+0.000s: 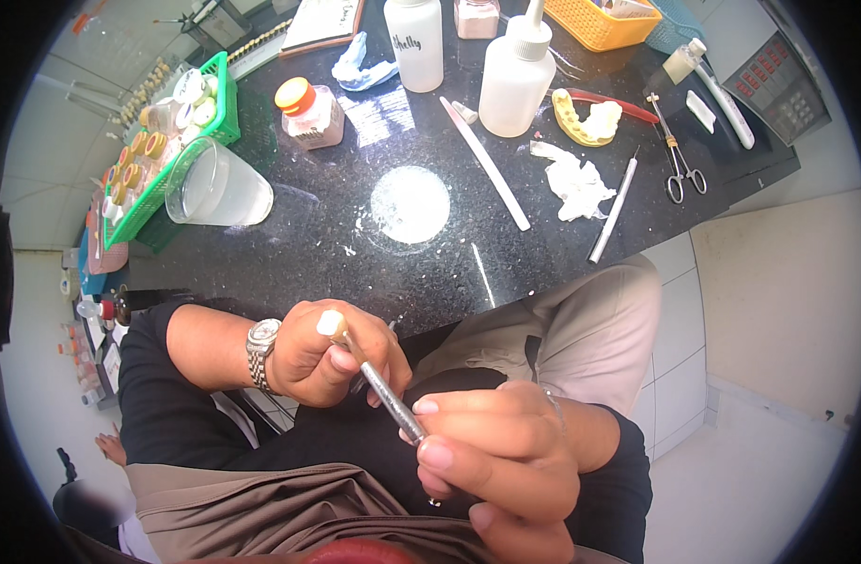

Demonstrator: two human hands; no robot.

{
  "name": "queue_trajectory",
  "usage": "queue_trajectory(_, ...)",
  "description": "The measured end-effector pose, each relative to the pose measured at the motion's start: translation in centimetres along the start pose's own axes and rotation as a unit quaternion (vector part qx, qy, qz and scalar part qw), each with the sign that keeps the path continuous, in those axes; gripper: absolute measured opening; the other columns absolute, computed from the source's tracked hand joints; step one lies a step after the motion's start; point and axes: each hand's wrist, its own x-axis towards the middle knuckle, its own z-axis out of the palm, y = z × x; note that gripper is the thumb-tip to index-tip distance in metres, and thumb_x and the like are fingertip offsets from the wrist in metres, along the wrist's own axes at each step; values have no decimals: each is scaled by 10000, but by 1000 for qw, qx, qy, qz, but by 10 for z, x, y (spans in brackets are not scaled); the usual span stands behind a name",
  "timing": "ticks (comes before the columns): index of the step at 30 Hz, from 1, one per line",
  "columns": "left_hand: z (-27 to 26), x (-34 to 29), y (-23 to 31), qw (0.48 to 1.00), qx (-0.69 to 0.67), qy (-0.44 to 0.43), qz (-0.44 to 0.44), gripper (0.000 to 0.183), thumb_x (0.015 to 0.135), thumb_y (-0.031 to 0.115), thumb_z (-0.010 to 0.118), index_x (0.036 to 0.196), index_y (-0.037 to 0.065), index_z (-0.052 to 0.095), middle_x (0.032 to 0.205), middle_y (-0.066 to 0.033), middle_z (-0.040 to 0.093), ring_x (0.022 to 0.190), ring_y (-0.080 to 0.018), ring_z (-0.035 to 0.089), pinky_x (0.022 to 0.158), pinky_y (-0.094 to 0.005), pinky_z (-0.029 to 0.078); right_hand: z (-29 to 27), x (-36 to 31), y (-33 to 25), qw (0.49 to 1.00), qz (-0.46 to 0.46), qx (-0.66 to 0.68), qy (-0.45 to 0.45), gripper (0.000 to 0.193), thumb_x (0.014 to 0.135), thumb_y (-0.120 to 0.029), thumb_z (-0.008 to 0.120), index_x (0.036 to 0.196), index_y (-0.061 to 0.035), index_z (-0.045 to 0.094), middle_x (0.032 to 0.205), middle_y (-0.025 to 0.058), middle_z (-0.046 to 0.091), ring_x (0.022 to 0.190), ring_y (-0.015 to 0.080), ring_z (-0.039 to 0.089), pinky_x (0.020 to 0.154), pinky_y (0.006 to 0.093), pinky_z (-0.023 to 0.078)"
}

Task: The person holds a small white dental prosthetic in their left hand and uses a fine brush in their right hand to apply a white substance to its surface. They repeatedly dip the brush into a small container of white material on the table and apply it to the prosthetic, rotating the object to cover different areas.

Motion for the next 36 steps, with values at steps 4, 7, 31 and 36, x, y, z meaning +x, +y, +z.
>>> queue_trajectory(4,1,2,0,1000,-10,0,3,328,948,242,309,802,-13,455,681,-171,587,519,-189,579,442,-259,460,11,2,5,998,-20,-41,54,301,795,32,541,973,-45,312,934,154,450,539,191,522,476,272,492)
queue_trajectory(7,2,-3,-5,1000,-12,5,7,184,937,184,366,923,36,474,734,-49,588,508,-105,541,494,-222,431,10,2,4,999,-12,-24,38,301,795,35,538,974,-40,308,929,153,449,538,192,520,480,275,495)
queue_trajectory(31,2,-3,-8,1000,-7,8,26,184,937,182,369,935,30,473,730,-40,593,513,-98,545,493,-216,434,12,1,2,997,-9,-27,66,271,807,24,528,940,-43,302,908,129,449,525,184,496,477,255,484)
queue_trajectory(36,1,-2,-4,1000,-4,3,6,224,940,200,353,890,16,469,703,-77,578,538,-144,570,492,-237,451,12,1,3,998,-23,-16,57,271,812,9,533,942,-45,302,893,127,444,523,180,495,471,251,480)
